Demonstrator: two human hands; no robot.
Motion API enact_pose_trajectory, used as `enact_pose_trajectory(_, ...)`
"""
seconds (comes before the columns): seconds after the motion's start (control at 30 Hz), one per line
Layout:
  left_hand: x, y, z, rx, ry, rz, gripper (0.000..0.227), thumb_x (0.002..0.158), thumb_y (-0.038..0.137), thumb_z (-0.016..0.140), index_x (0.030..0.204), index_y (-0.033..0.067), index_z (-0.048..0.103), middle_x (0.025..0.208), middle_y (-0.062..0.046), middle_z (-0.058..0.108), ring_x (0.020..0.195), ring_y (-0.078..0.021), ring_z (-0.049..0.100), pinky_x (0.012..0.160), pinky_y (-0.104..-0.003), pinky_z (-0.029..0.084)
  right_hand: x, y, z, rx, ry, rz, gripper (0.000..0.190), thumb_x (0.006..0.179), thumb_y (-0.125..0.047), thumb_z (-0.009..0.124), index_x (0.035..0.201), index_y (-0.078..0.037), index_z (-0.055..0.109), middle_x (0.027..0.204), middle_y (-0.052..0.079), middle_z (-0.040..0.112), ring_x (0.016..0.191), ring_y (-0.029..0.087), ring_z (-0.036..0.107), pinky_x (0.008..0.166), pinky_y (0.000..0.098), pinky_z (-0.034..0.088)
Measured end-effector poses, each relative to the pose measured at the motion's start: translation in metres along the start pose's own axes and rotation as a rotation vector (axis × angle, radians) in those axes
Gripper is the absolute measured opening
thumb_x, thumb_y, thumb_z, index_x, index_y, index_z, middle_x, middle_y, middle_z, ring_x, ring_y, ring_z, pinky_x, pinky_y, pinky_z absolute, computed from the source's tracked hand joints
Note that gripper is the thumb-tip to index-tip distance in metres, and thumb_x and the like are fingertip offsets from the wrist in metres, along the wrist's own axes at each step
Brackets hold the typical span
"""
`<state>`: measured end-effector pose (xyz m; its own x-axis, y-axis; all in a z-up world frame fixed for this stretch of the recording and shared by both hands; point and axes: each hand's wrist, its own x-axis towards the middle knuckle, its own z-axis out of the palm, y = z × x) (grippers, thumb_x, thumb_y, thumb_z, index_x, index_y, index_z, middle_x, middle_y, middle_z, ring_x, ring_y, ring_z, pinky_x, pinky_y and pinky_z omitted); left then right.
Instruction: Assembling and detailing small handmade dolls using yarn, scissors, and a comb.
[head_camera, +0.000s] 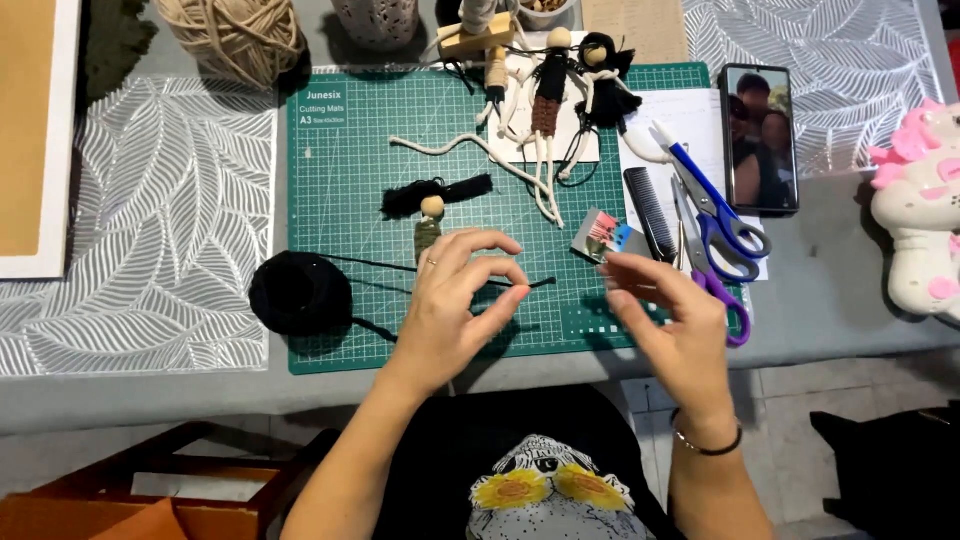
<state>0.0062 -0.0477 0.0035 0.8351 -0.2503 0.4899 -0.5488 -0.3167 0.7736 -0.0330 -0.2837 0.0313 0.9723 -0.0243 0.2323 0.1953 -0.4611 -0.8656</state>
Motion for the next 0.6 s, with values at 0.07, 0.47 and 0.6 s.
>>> enact_pose_trajectory(0.07, 0.0, 0.005, 0.0, 0.01, -0.017, 0.015, 0.004, 0.096, 0.021, 0.073, 0.098, 0.0185, 0.07, 0.119, -0.001, 0.067, 0.119, -0.0302, 0.06, 0.104, -0.044, 0.043, -0.001, 0.004, 0.015, 0.19, -0.057, 0.079, 0.034, 0.09, -0.004, 0.073, 0.124, -0.002, 0.071, 0.106, 0.017, 0.077, 0.096, 0.026, 0.076, 0.086, 0.0384, 0.062)
enact_pose_trajectory(0.47, -0.004, 0.01, -0.004, 0.051, -0.143, -0.065, 0.008, 0.093, 0.021, 0.074, 0.096, 0.0204, 0.067, 0.115, 0.001, 0.065, 0.114, -0.0278, 0.061, 0.098, -0.043, 0.044, -0.004, 0.019, 0.049, 0.364, 0.034, 0.209, 0.022, 0.08, 0.0, 0.087, 0.1, 0.0, 0.077, 0.089, 0.013, 0.079, 0.083, 0.018, 0.076, 0.078, 0.0309, 0.063)
enact_pose_trajectory(0.6, -0.004, 0.009, -0.001, 0.033, -0.136, -0.139, 0.006, 0.093, 0.022, 0.074, 0.094, 0.0201, 0.068, 0.112, 0.001, 0.066, 0.112, -0.0257, 0.063, 0.095, -0.041, 0.045, -0.001, 0.009, 0.044, 0.322, 0.076, 0.171, 0.025, 0.08, 0.001, 0.086, 0.104, 0.001, 0.076, 0.089, 0.016, 0.079, 0.083, 0.021, 0.078, 0.079, 0.033, 0.064)
